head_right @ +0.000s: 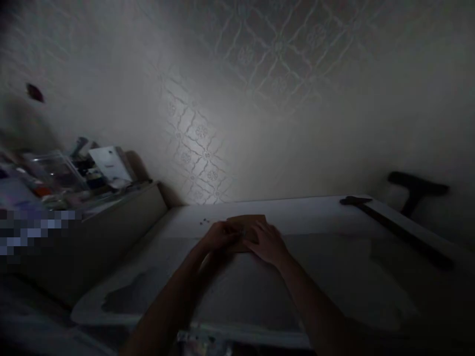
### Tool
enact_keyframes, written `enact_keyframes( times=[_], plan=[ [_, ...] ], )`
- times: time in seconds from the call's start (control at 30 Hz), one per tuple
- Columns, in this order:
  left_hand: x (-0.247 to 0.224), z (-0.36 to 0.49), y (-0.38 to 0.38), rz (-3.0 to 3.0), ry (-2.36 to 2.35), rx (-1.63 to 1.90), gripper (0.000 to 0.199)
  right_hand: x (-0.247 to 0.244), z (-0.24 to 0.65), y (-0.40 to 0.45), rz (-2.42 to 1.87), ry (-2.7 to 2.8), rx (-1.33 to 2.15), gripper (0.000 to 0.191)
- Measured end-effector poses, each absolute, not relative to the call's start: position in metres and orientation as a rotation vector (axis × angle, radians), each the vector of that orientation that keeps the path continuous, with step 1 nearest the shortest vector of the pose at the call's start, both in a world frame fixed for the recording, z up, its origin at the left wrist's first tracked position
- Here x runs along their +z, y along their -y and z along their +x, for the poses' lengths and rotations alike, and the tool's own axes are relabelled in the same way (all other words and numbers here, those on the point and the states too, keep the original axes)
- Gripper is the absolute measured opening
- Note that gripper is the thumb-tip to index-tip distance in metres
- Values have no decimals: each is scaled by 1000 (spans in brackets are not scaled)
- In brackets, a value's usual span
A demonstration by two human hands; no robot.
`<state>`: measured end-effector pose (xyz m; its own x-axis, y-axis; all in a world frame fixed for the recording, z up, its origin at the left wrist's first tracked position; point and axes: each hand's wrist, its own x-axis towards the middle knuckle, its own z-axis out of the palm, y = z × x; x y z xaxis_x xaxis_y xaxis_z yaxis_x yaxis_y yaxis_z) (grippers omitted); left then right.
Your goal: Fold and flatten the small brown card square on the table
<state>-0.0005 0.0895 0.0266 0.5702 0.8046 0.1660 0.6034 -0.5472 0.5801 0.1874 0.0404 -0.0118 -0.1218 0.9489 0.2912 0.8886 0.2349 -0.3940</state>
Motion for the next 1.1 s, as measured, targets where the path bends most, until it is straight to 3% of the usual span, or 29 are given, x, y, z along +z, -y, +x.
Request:
enact_keyframes(
  times=[0.43, 0.63, 0.93, 1.1],
  plan=[
    [24, 4, -90, 2311, -1282, 614, 23, -12, 188, -41, -1683, 2051, 162, 59],
    [24, 4, -94, 2088, -1283, 797, 16, -13, 188, -42, -1664, 2056, 142, 58],
    [31, -31, -106, 1939, -2222, 739, 21, -11, 187, -40, -1688, 2057, 159, 59],
    [28, -41, -110, 1845, -2359, 638, 24, -10, 188, -39, -1690, 2057, 180, 59]
  ],
)
